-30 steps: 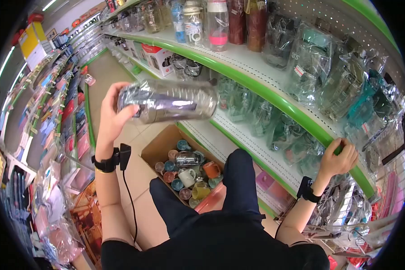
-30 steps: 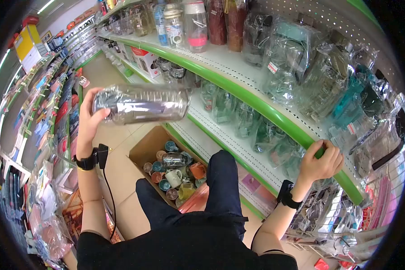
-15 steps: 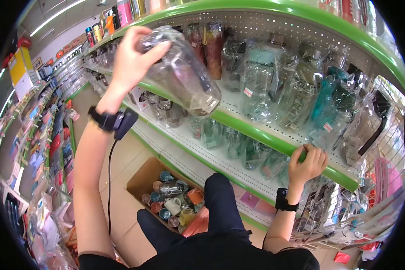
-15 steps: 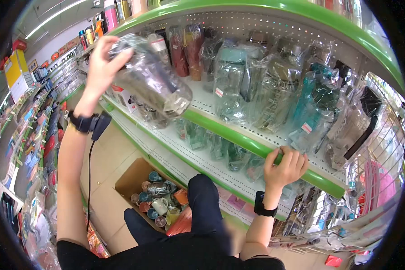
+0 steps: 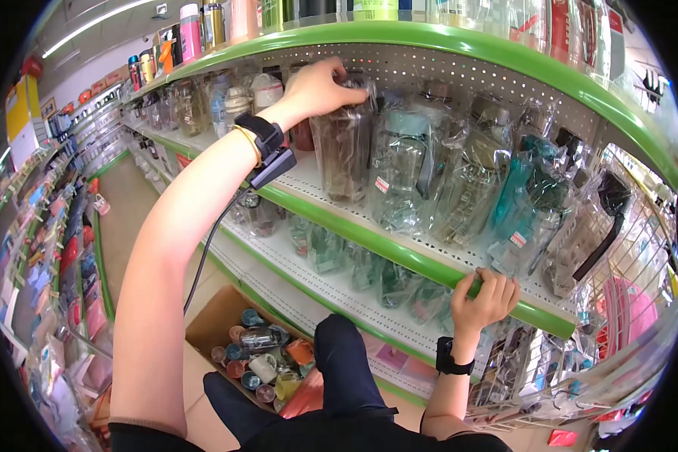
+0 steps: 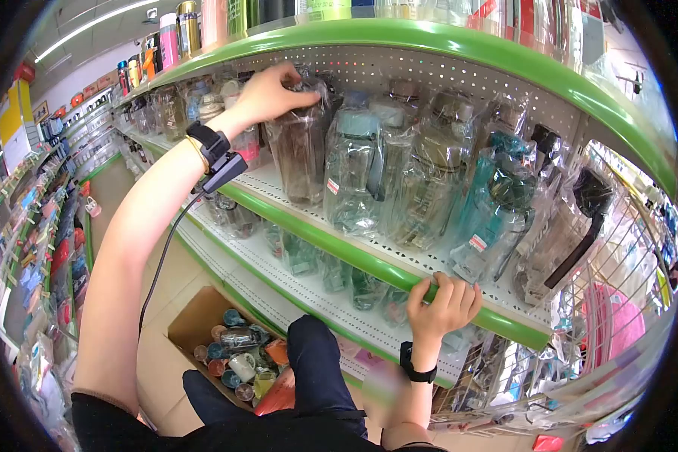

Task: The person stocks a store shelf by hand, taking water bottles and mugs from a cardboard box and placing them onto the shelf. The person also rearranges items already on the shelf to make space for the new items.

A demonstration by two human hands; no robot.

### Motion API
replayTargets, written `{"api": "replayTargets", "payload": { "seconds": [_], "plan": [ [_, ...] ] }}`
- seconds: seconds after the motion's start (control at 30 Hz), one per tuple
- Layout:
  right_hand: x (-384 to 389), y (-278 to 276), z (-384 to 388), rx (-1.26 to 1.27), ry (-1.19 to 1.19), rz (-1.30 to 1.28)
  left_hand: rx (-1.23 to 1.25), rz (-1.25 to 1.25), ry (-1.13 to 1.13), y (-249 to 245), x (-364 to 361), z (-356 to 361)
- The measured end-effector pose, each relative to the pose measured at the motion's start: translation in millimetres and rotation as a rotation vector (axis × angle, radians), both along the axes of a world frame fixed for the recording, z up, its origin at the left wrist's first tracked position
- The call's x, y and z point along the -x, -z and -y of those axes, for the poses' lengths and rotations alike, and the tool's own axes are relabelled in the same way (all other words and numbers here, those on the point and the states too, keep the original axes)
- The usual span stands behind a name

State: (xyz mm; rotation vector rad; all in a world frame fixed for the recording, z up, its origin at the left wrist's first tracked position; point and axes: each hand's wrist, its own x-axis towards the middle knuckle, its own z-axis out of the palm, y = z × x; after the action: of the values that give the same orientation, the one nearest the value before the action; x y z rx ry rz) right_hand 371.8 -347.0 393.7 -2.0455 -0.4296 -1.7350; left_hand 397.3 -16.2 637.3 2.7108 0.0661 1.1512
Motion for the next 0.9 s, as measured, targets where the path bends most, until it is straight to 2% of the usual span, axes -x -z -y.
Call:
{"api": "replayTargets", "payload": {
  "seconds": [0.1,0.17,0.2,0.23,0.33,0.4,0.5,0.6,0.67,0.73,0.83,0.9],
  "plan": [
    [2,0,0,-0.011,0.003,-0.021,-0.009,-0.123,0.006,-2,-5,5],
    [0,2,0,-0.01,0.024,-0.02,-0.2,-0.162,-0.081,-1,-13,0],
    [-1,2,1,-0.009,0.018,-0.015,-0.261,-0.193,-0.238,0,0,13],
    [-1,3,2,-0.003,0.037,-0.02,-0.303,-0.251,-0.303,-4,10,22],
    [0,2,1,0.0,0.01,-0.011,-0.261,-0.208,-0.294,6,10,6],
    [2,1,1,0.004,0.002,-0.026,-0.138,0.052,-0.047,12,18,-9],
    [4,-1,1,0.014,-0.003,-0.039,-0.183,-0.008,-0.089,24,54,-31],
    [4,-1,-1,0.017,-0.001,-0.036,-0.177,-0.093,-0.187,61,95,-80],
    [4,-1,0,0.032,-0.007,-0.033,-0.135,-0.206,-0.341,103,124,-134],
    [3,-2,-2,0.028,0.019,-0.018,-0.005,-0.337,-0.475,159,156,-197],
    [1,-2,-3,0.011,-0.012,0.01,0.285,-0.493,-0.586,225,213,-237],
    [-4,1,-6,0.002,-0.015,0.022,0.309,-0.504,-0.619,266,238,-253]
  ]
}}
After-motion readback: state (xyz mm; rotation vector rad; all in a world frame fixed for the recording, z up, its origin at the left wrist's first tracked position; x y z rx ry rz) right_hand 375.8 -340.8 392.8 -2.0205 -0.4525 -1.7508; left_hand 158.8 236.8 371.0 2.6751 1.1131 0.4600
